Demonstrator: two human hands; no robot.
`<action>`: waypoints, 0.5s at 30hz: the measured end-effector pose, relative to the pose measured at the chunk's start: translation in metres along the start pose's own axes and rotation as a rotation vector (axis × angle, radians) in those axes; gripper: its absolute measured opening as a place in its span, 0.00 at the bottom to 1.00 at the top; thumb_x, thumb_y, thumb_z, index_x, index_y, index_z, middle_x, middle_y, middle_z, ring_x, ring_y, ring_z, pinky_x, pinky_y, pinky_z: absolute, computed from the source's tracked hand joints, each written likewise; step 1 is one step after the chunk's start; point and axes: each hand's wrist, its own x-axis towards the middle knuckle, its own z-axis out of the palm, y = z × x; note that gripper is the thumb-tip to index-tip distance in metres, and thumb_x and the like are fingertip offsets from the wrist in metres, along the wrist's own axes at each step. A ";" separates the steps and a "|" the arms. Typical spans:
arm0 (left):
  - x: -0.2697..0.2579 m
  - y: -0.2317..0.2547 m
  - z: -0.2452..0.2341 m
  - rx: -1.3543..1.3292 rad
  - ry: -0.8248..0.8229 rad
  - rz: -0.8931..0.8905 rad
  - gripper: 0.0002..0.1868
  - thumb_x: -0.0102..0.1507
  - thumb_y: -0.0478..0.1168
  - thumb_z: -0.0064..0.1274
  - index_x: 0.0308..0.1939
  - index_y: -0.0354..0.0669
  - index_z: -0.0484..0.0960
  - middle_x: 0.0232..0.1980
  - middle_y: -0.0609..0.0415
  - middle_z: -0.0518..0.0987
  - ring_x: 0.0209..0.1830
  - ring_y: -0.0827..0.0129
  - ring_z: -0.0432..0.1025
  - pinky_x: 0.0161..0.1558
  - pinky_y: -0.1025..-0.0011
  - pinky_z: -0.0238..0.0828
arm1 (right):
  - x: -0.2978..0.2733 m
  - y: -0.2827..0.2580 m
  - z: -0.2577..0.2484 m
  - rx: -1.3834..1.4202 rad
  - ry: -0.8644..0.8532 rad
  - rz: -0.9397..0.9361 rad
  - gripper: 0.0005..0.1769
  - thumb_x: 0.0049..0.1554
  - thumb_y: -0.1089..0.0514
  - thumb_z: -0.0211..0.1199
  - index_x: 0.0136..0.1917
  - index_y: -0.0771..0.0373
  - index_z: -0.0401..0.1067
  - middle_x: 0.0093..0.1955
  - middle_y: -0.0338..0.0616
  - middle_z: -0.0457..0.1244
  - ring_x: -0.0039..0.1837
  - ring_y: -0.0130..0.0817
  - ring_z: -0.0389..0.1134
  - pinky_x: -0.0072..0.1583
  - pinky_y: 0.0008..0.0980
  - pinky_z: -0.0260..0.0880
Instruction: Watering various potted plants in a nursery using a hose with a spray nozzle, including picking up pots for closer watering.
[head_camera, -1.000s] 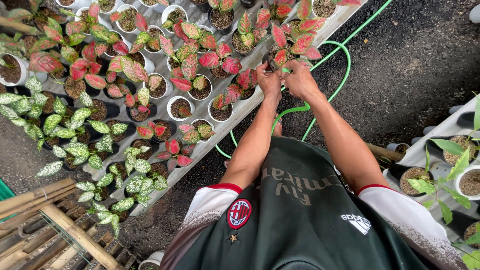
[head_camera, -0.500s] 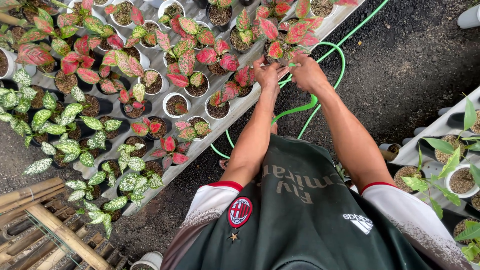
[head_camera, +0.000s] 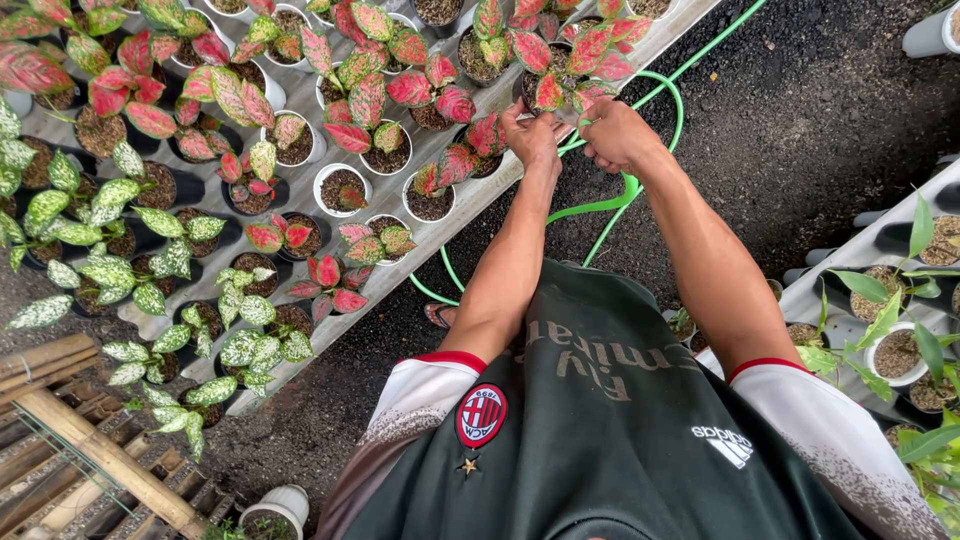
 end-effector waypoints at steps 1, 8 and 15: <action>-0.008 0.010 0.002 -0.051 -0.009 -0.022 0.31 0.52 0.20 0.48 0.58 0.47 0.68 0.39 0.46 0.65 0.30 0.48 0.75 0.34 0.44 0.82 | -0.003 -0.009 0.000 -0.046 -0.041 0.116 0.13 0.64 0.59 0.51 0.61 0.61 0.63 0.34 0.44 0.63 0.25 0.25 0.57 0.24 0.23 0.49; -0.019 0.016 0.004 -0.184 0.011 -0.058 0.29 0.51 0.20 0.47 0.54 0.44 0.67 0.39 0.46 0.66 0.29 0.62 0.68 0.34 0.49 0.79 | 0.003 -0.002 0.004 0.412 -0.048 0.291 0.05 0.66 0.64 0.47 0.52 0.54 0.56 0.37 0.42 0.57 0.28 0.24 0.50 0.26 0.22 0.44; -0.034 0.024 0.014 -0.189 0.119 -0.106 0.28 0.53 0.19 0.44 0.53 0.47 0.67 0.38 0.47 0.66 0.30 0.61 0.70 0.32 0.51 0.78 | 0.013 0.006 0.027 0.744 0.111 0.368 0.05 0.63 0.66 0.47 0.49 0.57 0.59 0.33 0.42 0.58 0.26 0.25 0.50 0.28 0.25 0.41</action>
